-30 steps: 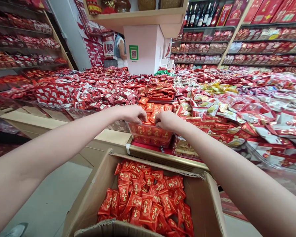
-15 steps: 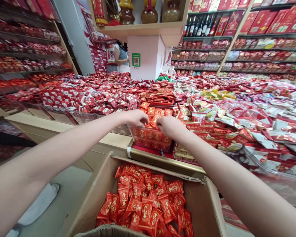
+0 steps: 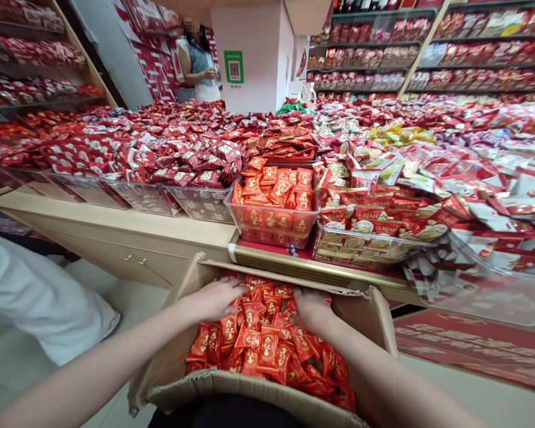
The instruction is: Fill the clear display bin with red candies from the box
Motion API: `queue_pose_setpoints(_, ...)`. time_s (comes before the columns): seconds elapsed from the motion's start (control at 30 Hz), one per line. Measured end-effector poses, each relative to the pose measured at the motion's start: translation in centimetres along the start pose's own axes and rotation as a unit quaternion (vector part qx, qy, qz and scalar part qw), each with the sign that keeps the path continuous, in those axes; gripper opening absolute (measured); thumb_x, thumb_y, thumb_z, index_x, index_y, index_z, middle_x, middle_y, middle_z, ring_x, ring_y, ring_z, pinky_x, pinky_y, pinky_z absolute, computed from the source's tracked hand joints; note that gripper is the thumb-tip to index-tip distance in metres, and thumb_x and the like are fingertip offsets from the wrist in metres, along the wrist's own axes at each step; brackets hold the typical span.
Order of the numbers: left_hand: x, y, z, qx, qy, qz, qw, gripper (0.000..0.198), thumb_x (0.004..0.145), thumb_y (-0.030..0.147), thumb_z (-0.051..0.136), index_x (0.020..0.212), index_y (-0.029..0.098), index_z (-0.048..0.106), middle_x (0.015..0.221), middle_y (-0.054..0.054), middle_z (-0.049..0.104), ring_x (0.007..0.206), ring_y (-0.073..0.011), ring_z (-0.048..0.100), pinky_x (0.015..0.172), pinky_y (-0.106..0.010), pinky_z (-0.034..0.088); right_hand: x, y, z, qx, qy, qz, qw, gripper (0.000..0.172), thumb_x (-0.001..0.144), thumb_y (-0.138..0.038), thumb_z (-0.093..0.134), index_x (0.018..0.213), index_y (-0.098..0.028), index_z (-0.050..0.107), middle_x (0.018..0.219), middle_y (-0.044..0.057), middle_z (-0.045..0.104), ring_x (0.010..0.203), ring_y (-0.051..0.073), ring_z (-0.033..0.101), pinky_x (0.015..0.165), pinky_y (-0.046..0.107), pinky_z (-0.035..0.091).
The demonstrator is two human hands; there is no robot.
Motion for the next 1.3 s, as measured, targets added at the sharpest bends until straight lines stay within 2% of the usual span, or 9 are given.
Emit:
queue_pose_setpoints(0.1,0.3,-1.2,1.5,0.004,0.03,-0.025,0.999,0.055,0.069,0.021,0.055,0.122,0.023,0.039,0.124,-0.011,0.044,0.112,-0.0282,0.039,0.09,-0.04,0.035,0.4,0.4,0.7,0.012,0.021,0.035,0.999,0.055,0.071,-0.044,0.052,0.114,-0.01,0.046,0.099,0.017,0.06,0.092,0.029,0.053,0.077,0.035,0.039)
queue_pose_setpoints(0.3,0.5,-2.0,1.9,-0.064,0.078,-0.037,0.994,0.041,0.072,0.024,0.051,0.113,0.021,0.049,0.117,-0.008,0.049,0.108,-0.0253,0.041,0.092,-0.038,0.033,0.3,-0.4,1.7,0.027,0.098,0.086,0.991,0.05,0.077,-0.043,0.045,0.122,-0.021,0.04,0.103,0.015,0.056,0.102,0.032,0.045,0.082,0.044,0.028)
queue_pose_setpoints(0.57,-0.3,-0.6,-0.3,-0.174,0.142,0.011,0.974,0.028,0.076,0.023,0.047,0.102,0.022,0.058,0.106,-0.006,0.058,0.102,-0.0205,0.047,0.092,-0.035,0.034,-0.2,-2.0,0.2,0.142,0.171,-0.001,0.975,0.027,0.077,-0.015,0.041,0.098,-0.019,0.057,0.094,0.009,0.059,0.091,0.021,0.052,0.079,0.032,0.037)
queue_pose_setpoints(0.77,-1.7,2.8,-1.8,-0.361,0.108,0.041,0.925,0.06,0.07,0.033,0.058,0.125,0.028,0.036,0.129,-0.004,0.04,0.113,-0.0219,0.039,0.096,-0.034,0.03,-3.9,-4.9,-5.3,0.301,0.19,-0.156,0.921,0.026,0.08,-0.014,0.038,0.102,-0.022,0.05,0.095,0.006,0.051,0.087,0.015,0.052,0.076,0.026,0.043)
queue_pose_setpoints(0.93,-1.6,4.4,-0.9,-0.542,0.091,0.023,0.835,0.033,0.065,0.019,0.061,0.098,0.016,0.058,0.082,0.0,0.061,0.072,-0.0147,0.053,0.063,-0.023,0.042,-4.8,-7.3,-7.6,0.378,0.191,-0.219,0.879,0.021,0.08,-0.016,0.042,0.096,-0.022,0.054,0.089,0.005,0.058,0.084,0.014,0.056,0.074,0.023,0.046)
queue_pose_setpoints(1.07,-3.2,3.7,-2.0,-0.58,0.151,0.009,0.8,0.041,0.06,0.016,0.066,0.1,0.016,0.057,0.084,0.0,0.062,0.076,-0.0158,0.053,0.07,-0.025,0.043,-4.7,-7.9,-11.2,0.332,0.215,-0.245,0.885,0.026,0.078,-0.022,0.048,0.104,-0.021,0.053,0.098,0.006,0.062,0.09,0.015,0.057,0.078,0.023,0.046)
queue_pose_setpoints(1.13,-4.2,2.5,-3.0,-0.601,0.192,0.009,0.776,0.041,0.065,0.02,0.064,0.105,0.017,0.055,0.091,-0.003,0.063,0.082,-0.018,0.055,0.076,-0.028,0.044,-3.6,-7.5,-15.1,0.308,0.248,-0.239,0.887,0.02,0.08,-0.025,0.044,0.095,-0.021,0.057,0.093,0.005,0.064,0.086,0.014,0.059,0.075,0.023,0.046)
queue_pose_setpoints(1.23,-5.5,-0.3,-4.2,-0.629,0.271,-0.002,0.729,0.042,0.07,0.023,0.06,0.111,0.017,0.051,0.101,-0.007,0.061,0.091,-0.0202,0.056,0.084,-0.031,0.043,0.2,-5.8,-21.4,0.24,0.318,-0.125,0.909,0.02,0.08,-0.026,0.042,0.089,-0.018,0.058,0.084,0.005,0.066,0.077,0.015,0.06,0.072,0.025,0.045)
queue_pose_setpoints(1.3,-5.9,-2.2,-4.4,-0.63,0.315,-0.013,0.71,0.041,0.071,0.024,0.06,0.11,0.017,0.051,0.104,-0.007,0.061,0.095,-0.0202,0.055,0.085,-0.03,0.043,3.6,-5.4,-24.1,0.152,0.304,-0.064,0.938,0.023,0.079,-0.025,0.043,0.097,-0.017,0.056,0.094,0.006,0.065,0.086,0.016,0.059,0.076,0.025,0.043)
Point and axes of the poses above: each hand's wrist, its own x-axis towards the middle knuckle, its own z-axis out of the palm, y = z × x, the point moved 5 cm from there along x, towards the middle knuckle
